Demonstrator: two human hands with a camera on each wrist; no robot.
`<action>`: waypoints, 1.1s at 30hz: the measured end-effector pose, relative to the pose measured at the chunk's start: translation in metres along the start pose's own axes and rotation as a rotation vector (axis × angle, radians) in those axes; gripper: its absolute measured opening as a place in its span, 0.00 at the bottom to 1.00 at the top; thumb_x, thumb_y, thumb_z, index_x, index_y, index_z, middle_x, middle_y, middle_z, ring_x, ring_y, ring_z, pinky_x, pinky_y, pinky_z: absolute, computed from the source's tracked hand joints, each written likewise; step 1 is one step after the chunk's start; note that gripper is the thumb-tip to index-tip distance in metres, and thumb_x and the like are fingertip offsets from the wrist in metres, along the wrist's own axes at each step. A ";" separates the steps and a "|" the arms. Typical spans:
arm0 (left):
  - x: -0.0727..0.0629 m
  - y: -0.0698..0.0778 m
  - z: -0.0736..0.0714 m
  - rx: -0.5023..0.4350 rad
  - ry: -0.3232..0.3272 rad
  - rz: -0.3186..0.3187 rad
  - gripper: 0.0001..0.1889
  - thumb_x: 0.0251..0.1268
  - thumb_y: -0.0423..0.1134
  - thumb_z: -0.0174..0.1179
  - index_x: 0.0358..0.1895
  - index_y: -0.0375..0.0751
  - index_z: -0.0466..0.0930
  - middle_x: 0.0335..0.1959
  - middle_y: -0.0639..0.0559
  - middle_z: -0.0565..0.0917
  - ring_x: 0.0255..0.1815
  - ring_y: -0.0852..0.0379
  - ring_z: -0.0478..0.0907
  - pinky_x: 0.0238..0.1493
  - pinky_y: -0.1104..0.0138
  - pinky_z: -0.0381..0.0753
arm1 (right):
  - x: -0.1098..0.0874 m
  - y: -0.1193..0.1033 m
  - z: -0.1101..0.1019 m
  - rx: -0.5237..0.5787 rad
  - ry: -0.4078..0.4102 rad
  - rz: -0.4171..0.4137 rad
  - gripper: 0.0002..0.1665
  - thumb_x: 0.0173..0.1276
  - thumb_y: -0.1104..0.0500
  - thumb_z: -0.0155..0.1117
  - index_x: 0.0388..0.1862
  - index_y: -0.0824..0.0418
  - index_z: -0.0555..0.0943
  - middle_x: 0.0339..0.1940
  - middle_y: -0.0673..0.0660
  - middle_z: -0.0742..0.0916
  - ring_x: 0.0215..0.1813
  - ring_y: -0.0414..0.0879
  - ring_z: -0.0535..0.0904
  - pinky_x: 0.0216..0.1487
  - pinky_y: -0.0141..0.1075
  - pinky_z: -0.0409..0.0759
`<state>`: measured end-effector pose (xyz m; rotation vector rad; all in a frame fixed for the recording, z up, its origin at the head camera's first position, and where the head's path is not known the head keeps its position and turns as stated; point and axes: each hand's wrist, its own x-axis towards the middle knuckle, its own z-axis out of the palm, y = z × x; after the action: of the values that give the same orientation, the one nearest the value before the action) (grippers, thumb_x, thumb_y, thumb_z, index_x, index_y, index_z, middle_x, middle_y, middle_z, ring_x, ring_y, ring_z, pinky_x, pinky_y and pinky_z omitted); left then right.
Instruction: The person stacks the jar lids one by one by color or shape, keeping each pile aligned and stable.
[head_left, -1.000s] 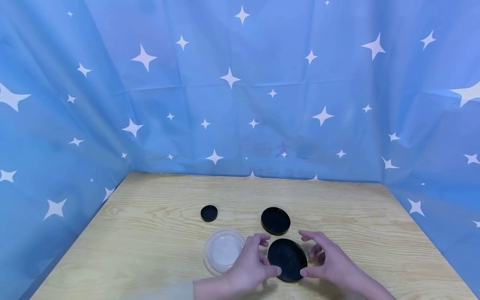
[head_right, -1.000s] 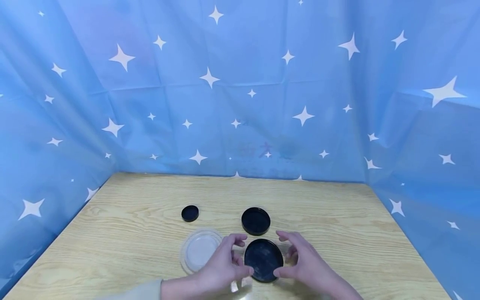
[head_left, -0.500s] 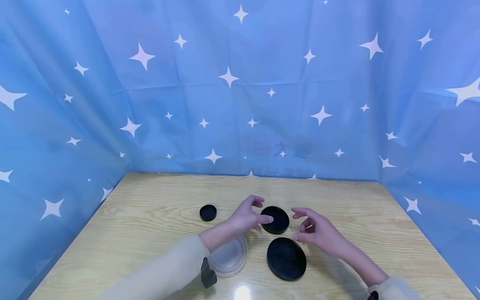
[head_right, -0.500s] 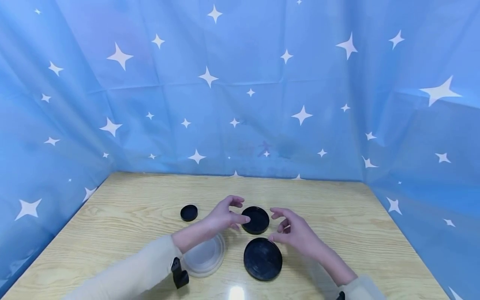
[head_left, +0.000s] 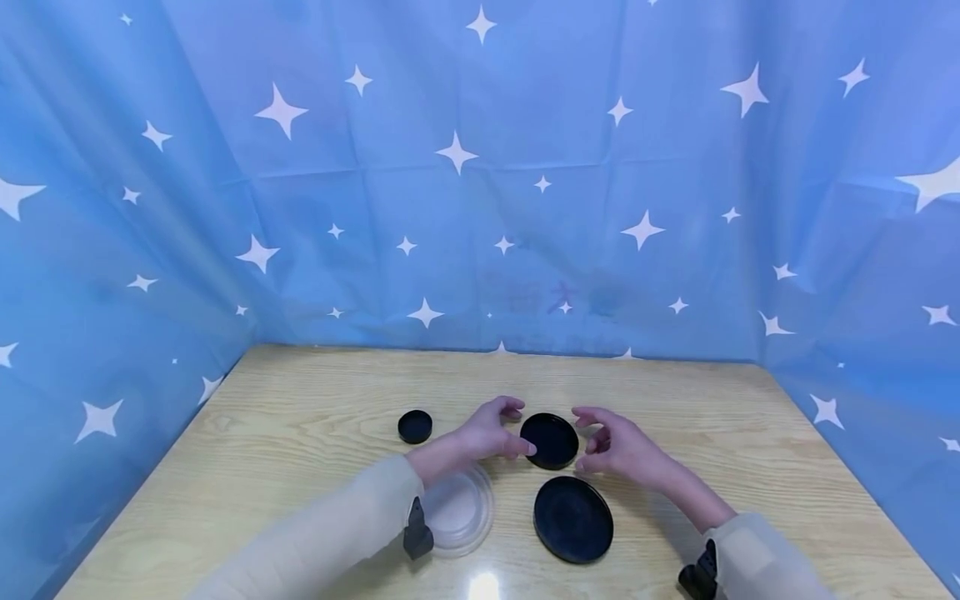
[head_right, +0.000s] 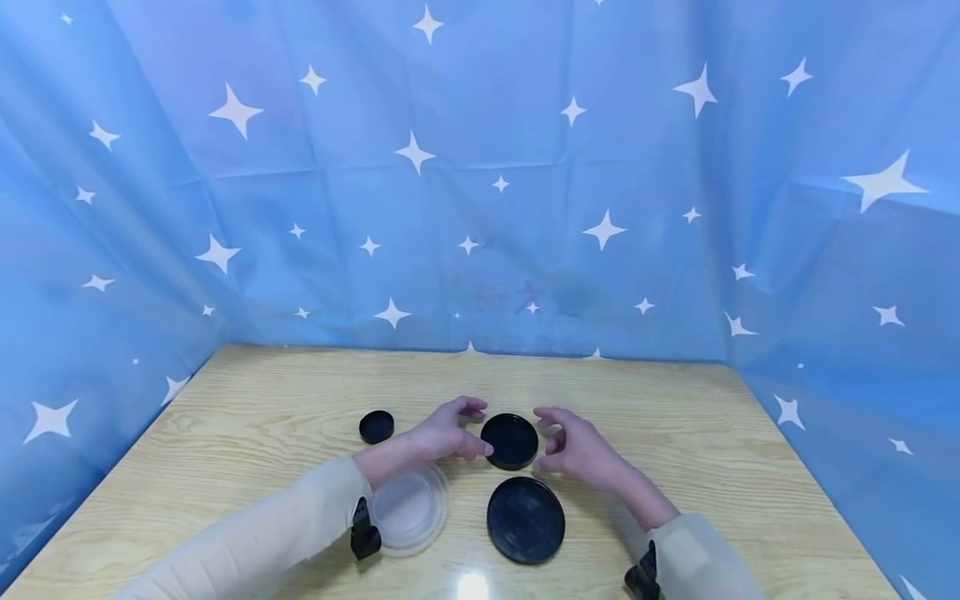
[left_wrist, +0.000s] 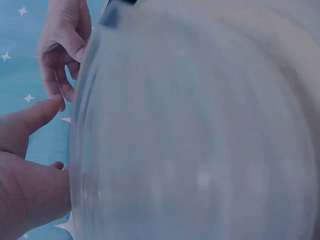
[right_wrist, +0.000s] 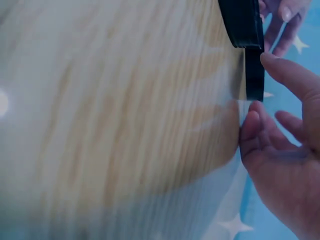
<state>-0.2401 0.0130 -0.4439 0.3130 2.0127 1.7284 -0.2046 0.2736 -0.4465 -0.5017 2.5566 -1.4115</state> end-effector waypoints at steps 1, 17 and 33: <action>0.000 -0.001 -0.001 0.008 -0.005 0.001 0.36 0.55 0.24 0.72 0.70 0.31 0.69 0.60 0.39 0.74 0.35 0.53 0.80 0.39 0.61 0.87 | 0.001 0.001 0.001 -0.003 0.000 0.005 0.50 0.57 0.68 0.79 0.75 0.74 0.64 0.57 0.67 0.77 0.38 0.49 0.77 0.35 0.36 0.82; 0.007 -0.002 -0.002 0.227 -0.016 0.055 0.38 0.48 0.23 0.75 0.68 0.36 0.74 0.61 0.44 0.78 0.29 0.54 0.79 0.34 0.66 0.77 | 0.007 0.001 0.011 -0.109 0.036 0.006 0.47 0.55 0.65 0.82 0.71 0.74 0.69 0.49 0.61 0.81 0.35 0.46 0.74 0.33 0.34 0.74; 0.007 -0.002 0.000 0.293 0.009 0.066 0.32 0.46 0.22 0.76 0.61 0.36 0.80 0.52 0.46 0.80 0.53 0.49 0.76 0.49 0.62 0.78 | 0.009 0.000 0.013 -0.119 0.038 0.037 0.45 0.56 0.63 0.82 0.70 0.73 0.71 0.37 0.56 0.79 0.35 0.48 0.73 0.33 0.35 0.72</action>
<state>-0.2462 0.0163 -0.4469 0.4714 2.2874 1.4705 -0.2091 0.2600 -0.4531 -0.4471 2.6773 -1.2742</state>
